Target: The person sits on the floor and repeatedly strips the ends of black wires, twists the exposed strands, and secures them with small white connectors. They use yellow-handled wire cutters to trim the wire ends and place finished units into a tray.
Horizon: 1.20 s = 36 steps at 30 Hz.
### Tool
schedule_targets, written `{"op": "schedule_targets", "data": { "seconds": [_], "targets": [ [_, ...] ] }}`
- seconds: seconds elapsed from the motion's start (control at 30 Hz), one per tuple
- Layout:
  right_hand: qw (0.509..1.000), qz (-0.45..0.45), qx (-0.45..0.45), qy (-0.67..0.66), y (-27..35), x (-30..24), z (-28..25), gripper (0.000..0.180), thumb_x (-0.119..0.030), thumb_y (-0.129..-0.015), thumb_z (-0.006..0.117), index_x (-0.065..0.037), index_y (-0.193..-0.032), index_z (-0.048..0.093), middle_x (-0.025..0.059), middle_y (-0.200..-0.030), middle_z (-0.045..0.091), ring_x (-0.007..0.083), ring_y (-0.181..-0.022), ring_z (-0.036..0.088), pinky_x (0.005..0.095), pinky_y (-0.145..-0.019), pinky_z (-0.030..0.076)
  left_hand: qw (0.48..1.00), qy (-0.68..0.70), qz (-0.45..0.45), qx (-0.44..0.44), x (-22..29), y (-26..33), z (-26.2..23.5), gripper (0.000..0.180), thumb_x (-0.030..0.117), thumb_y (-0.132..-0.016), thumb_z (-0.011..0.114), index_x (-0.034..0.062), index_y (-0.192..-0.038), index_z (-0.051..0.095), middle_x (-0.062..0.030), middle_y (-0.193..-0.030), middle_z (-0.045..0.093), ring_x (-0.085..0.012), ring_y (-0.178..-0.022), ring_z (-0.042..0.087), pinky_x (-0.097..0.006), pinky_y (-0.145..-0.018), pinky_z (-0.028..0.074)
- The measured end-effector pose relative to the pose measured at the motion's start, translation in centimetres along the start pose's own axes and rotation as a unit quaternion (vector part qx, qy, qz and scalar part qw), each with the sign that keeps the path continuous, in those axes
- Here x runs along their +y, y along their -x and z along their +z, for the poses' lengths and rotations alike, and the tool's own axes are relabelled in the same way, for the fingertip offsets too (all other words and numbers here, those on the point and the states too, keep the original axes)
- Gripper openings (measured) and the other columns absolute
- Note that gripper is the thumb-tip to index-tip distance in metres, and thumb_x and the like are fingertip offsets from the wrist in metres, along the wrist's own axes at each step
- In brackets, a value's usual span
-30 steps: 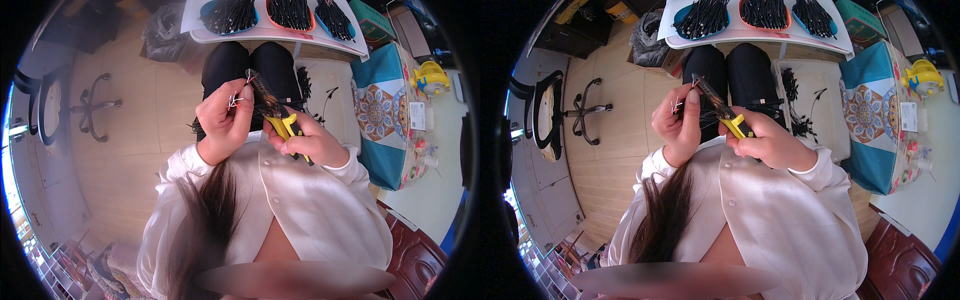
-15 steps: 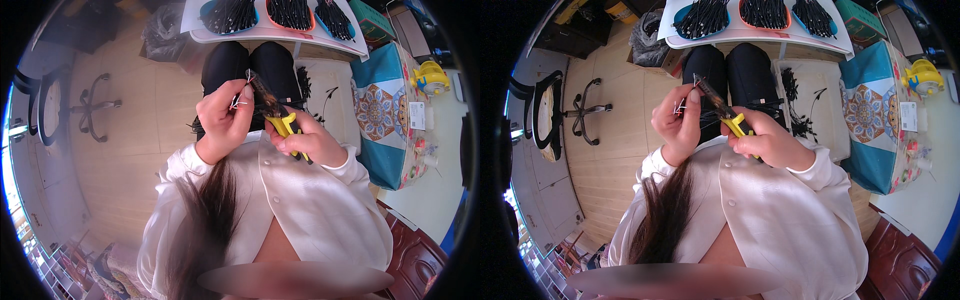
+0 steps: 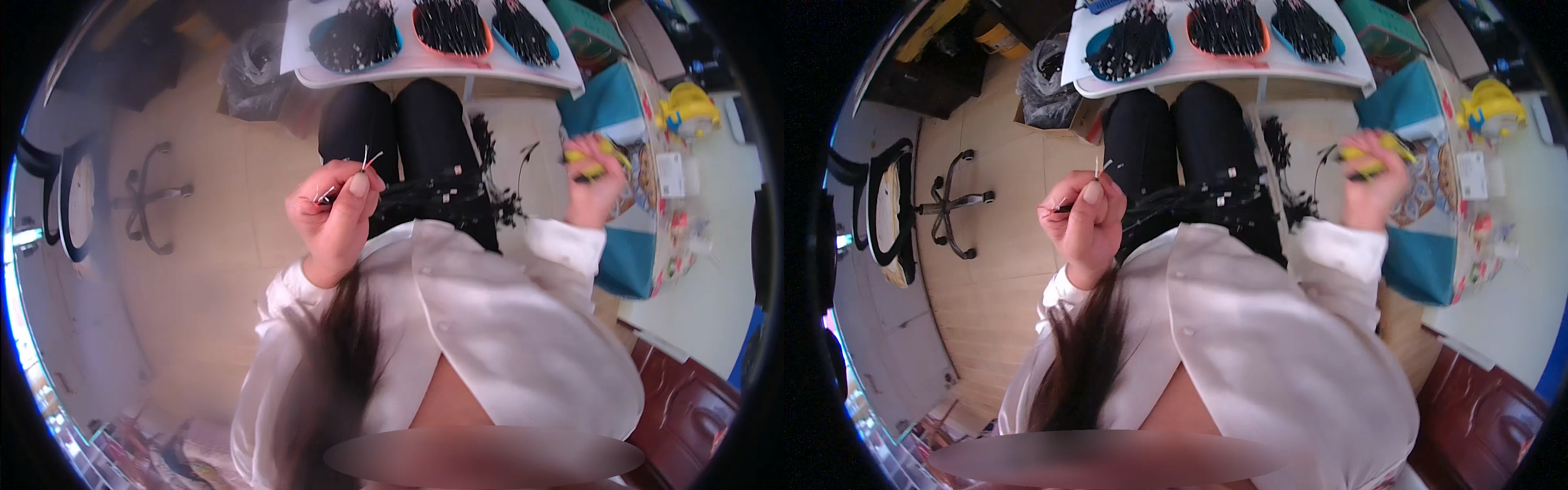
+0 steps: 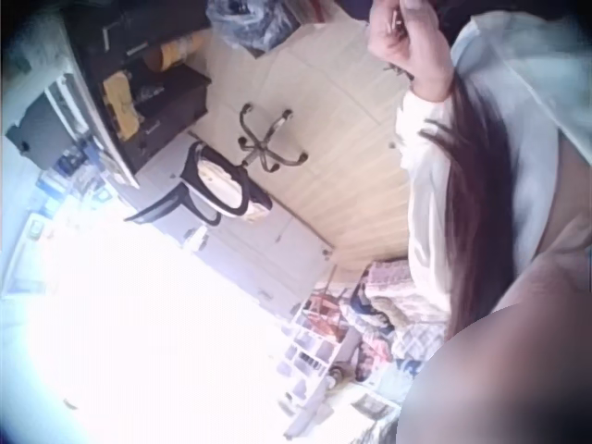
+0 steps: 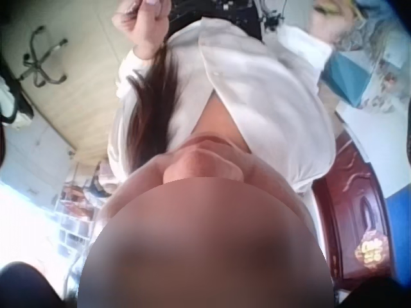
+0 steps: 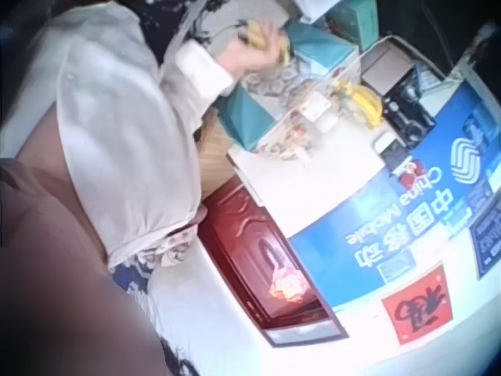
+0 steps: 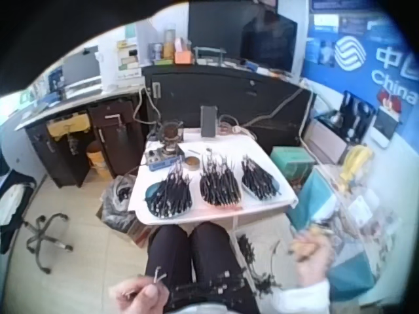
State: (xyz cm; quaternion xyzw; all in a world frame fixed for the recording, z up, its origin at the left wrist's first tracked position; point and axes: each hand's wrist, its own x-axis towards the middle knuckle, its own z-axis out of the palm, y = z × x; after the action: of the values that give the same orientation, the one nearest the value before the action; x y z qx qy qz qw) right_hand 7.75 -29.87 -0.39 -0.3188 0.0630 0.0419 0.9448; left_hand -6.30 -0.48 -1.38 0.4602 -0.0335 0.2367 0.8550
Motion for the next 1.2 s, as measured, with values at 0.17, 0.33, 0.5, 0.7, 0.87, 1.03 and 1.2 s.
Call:
{"op": "schedule_targets", "data": {
  "seconds": [0.17, 0.33, 0.5, 0.7, 0.87, 1.03, 1.2],
  "targets": [
    [0.965, -0.112, 0.034, 0.234, -2.8, -8.9, -11.6, 0.035, -0.005, -0.071, 0.054, -0.001, -0.105, 0.051, 0.0077, -0.088, 0.049, 0.0204, -0.08, 0.047, 0.0356, -0.08, 0.04, 0.992, 0.078, -0.099, -0.029, -1.1, -1.2, -0.6, 0.015, 0.005, -0.093, 0.054, -0.007, -0.085, 0.059, -0.0011, -0.064, 0.049, -0.0039, -0.048, 0.03, -0.023, -0.045, 0.022],
    [0.541, -0.184, 0.274, 0.774, -5.1, -16.3, -20.7, 0.044, -0.018, -0.072, 0.059, 0.004, -0.11, 0.059, 0.0225, -0.102, 0.063, 0.0359, -0.095, 0.061, 0.0433, -0.083, 0.048, 0.971, 0.022, -0.235, 0.025, -2.4, -2.0, 1.5, 0.016, 0.01, -0.094, 0.053, -0.0055, -0.094, 0.058, 0.0074, -0.058, 0.028, -0.0036, -0.046, 0.023, -0.022, -0.044, 0.019],
    [0.231, -0.044, 0.398, 0.887, -3.2, -23.7, -25.7, 0.051, -0.04, -0.078, 0.062, -0.003, -0.113, 0.06, 0.0216, -0.112, 0.064, 0.0393, -0.105, 0.062, 0.0514, -0.089, 0.048, 0.934, -0.001, -0.351, -0.071, -4.1, -3.8, 3.3, 0.03, 0.022, -0.092, 0.05, -0.0056, -0.104, 0.053, 0.0067, -0.061, 0.03, -0.0036, -0.049, 0.025, -0.022, -0.046, 0.02],
    [0.185, -0.013, 0.44, 0.879, -2.8, -27.9, -30.2, 0.061, -0.053, -0.08, 0.063, -0.005, -0.116, 0.058, 0.0169, -0.116, 0.065, 0.0355, -0.109, 0.062, 0.0534, -0.089, 0.047, 0.922, -0.044, -0.372, -0.1, -5.2, -4.1, 4.6, 0.04, 0.032, -0.088, 0.044, -0.0006, -0.111, 0.049, 0.0045, -0.059, 0.026, -0.0057, -0.049, 0.022, -0.023, -0.047, 0.02],
    [0.207, 0.02, 0.411, 0.887, -0.3, -32.6, -35.8, 0.068, -0.064, -0.083, 0.053, -0.003, -0.109, 0.067, 0.0235, -0.115, 0.064, 0.0404, -0.108, 0.061, 0.0522, -0.091, 0.047, 0.915, -0.055, -0.391, -0.084, -5.4, -4.2, 5.2, 0.025, 0.028, -0.091, 0.042, 0.0098, -0.107, 0.047, 0.0027, -0.061, 0.029, -0.0071, -0.051, 0.025, -0.024, -0.047, 0.022],
    [0.028, 0.017, 0.422, 0.906, -0.3, -32.1, -34.2, 0.079, -0.065, -0.085, 0.053, -0.005, -0.136, 0.048, 0.0211, -0.131, 0.055, 0.0345, -0.119, 0.055, 0.0471, -0.099, 0.042, 0.933, 0.012, -0.342, -0.113, -5.1, -3.7, 5.0, 0.005, 0.012, -0.098, 0.036, 0.0091, -0.099, 0.04, 0.0001, -0.063, 0.035, -0.007, -0.052, 0.029, -0.023, -0.046, 0.023],
    [0.661, -0.261, 0.141, 0.689, -3.1, -18.1, -22.3, 0.03, -0.008, -0.096, 0.055, -0.001, -0.124, 0.058, 0.0128, -0.119, 0.064, 0.0195, -0.109, 0.061, 0.0313, -0.097, 0.045, 0.939, 0.011, -0.311, -0.148, -4.2, -3.3, 5.2, 0.011, 0.018, -0.103, 0.038, 0.0086, -0.098, 0.037, 0.0021, -0.067, 0.035, -0.0049, -0.056, 0.027, -0.02, -0.049, 0.022]
  ]
}}
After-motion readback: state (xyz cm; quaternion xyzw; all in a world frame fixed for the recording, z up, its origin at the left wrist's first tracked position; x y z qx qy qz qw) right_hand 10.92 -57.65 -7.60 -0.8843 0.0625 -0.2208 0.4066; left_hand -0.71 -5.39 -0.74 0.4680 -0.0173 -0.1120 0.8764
